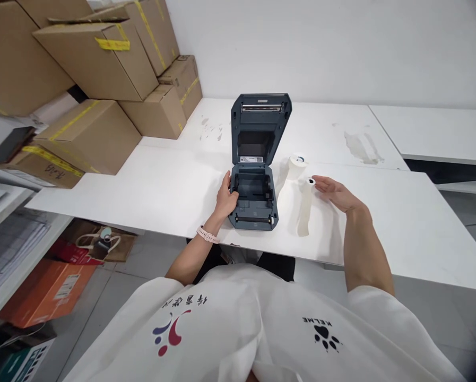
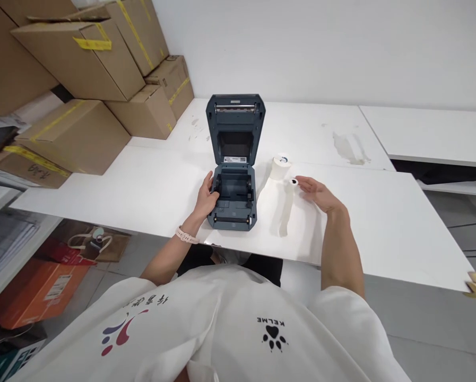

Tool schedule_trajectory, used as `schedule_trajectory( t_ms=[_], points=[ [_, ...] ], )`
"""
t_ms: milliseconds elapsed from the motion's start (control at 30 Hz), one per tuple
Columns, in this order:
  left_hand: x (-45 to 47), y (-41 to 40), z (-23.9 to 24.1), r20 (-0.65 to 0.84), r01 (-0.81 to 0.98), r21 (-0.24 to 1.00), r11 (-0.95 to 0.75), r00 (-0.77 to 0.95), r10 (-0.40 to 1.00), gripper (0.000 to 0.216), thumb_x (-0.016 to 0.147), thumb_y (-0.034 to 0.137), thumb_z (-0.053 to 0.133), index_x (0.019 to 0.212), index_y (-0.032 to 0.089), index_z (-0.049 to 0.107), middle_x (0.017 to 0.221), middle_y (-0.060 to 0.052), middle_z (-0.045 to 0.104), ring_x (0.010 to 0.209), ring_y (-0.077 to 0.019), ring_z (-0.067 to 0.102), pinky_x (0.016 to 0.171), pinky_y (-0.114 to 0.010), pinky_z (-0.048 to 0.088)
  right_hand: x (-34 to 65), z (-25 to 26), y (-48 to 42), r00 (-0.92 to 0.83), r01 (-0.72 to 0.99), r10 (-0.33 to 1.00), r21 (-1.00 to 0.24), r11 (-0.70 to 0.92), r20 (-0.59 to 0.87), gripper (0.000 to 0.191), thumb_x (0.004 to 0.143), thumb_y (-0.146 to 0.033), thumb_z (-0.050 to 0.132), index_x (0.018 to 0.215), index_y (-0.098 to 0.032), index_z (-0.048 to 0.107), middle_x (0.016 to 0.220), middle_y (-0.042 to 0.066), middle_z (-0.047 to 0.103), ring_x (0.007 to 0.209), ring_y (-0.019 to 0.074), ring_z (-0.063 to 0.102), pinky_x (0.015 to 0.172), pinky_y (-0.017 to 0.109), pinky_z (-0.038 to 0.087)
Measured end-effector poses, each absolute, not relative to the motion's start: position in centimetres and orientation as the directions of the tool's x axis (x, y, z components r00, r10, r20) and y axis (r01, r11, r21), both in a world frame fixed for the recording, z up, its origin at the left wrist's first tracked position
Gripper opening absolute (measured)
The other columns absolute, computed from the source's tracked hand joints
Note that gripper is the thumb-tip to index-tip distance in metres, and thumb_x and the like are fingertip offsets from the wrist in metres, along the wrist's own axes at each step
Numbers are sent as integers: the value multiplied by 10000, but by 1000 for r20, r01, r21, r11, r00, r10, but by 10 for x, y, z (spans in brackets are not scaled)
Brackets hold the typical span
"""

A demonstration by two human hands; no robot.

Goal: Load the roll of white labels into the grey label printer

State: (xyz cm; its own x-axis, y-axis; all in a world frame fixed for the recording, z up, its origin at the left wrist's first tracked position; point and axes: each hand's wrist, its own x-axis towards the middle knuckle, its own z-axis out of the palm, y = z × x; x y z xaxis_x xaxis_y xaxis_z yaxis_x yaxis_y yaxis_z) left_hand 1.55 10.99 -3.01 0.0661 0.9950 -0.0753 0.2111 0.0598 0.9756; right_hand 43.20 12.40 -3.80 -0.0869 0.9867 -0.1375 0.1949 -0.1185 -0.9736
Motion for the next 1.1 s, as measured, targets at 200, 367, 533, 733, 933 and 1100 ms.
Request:
schedule_trajectory(
  t_ms=[200,367,533,733,933,1100],
  points=[
    [18,108,-25,-86,140,987,77,58,995,937,825,144,576,1665,281,185,1739,-88,297,1613,-291,284,1263,-453,362,378,-31,114,-249,181,954,-976,-124,-167,558,653,-437,909,1146,-244,731,1207,89,768,1072,286,711,980,467,557],
    [19,108,-26,-72,102,992,68,39,997,936,787,119,597,1647,264,258,1714,-98,351,1596,-307,319,1276,-496,339,348,22,103,-425,76,905,-995,64,26,547,727,-621,841,1100,-228,762,989,88,782,917,284,721,865,437,560],
    [20,111,-31,-48,101,994,45,19,999,953,755,103,582,1643,253,269,1689,-91,400,1577,-299,359,1283,-496,329,269,76,111,-606,461,788,-757,463,113,439,928,-429,688,1321,-234,689,1299,107,730,1135,311,684,973,431,520],
    [23,107,-24,-50,113,992,50,2,999,925,752,109,569,1631,198,297,1687,-128,396,1582,-300,349,1291,-468,308,187,58,132,-587,810,804,-82,581,-92,378,906,-135,615,1273,-101,703,1215,201,737,1177,368,657,1007,472,434],
    [26,102,-15,-83,35,996,82,39,996,894,764,159,602,1612,200,323,1678,-120,399,1516,-315,438,1240,-454,394,200,40,92,-575,793,814,-189,579,80,318,1019,-196,514,1247,-132,727,1228,156,745,1117,326,663,944,458,502],
    [24,100,-12,-159,-26,986,163,103,982,937,780,233,663,1632,243,271,1630,-103,458,1392,-308,558,1173,-457,466,204,16,35,-478,746,799,-312,588,364,330,1065,-232,472,1187,-143,766,1267,129,768,1111,298,675,931,452,561]
  ],
)
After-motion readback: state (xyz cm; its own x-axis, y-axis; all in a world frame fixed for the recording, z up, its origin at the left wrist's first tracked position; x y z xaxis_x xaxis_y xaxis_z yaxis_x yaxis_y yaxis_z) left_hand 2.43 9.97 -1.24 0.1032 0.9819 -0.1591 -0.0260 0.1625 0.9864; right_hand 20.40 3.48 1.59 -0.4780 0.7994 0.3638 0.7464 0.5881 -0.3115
